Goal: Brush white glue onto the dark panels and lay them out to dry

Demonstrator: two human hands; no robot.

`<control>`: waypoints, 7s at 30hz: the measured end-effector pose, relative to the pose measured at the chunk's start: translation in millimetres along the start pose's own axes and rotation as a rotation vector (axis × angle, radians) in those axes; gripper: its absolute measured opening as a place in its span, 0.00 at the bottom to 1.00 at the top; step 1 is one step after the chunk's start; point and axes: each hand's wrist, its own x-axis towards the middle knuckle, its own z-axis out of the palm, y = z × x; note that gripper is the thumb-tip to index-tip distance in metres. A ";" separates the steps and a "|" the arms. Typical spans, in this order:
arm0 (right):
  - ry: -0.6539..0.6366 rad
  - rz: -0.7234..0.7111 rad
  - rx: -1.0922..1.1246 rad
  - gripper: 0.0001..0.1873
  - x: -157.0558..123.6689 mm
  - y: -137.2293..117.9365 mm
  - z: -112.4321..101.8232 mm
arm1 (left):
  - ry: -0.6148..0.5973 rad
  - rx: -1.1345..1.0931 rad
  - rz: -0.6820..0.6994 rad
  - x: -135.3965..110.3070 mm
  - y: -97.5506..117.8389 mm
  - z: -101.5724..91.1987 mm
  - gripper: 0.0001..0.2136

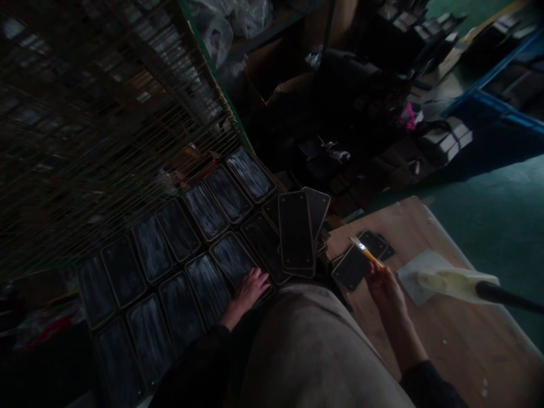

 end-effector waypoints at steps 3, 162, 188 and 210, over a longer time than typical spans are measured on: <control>-0.006 0.026 0.022 0.09 -6.2 0.9 11.8 | 0.030 0.033 -0.015 -1.1 4.5 11.5 0.11; -1.109 -0.805 -1.752 0.15 -47.2 -3.5 151.7 | 0.461 -1.134 -0.538 96.9 72.0 49.6 0.08; -0.775 -0.392 -1.459 0.16 -75.9 24.0 124.9 | 0.481 -1.108 -0.484 93.7 72.9 43.6 0.06; -1.102 -0.904 -1.617 0.16 -7.2 44.6 241.2 | 0.456 -1.128 -0.436 93.9 72.1 34.4 0.07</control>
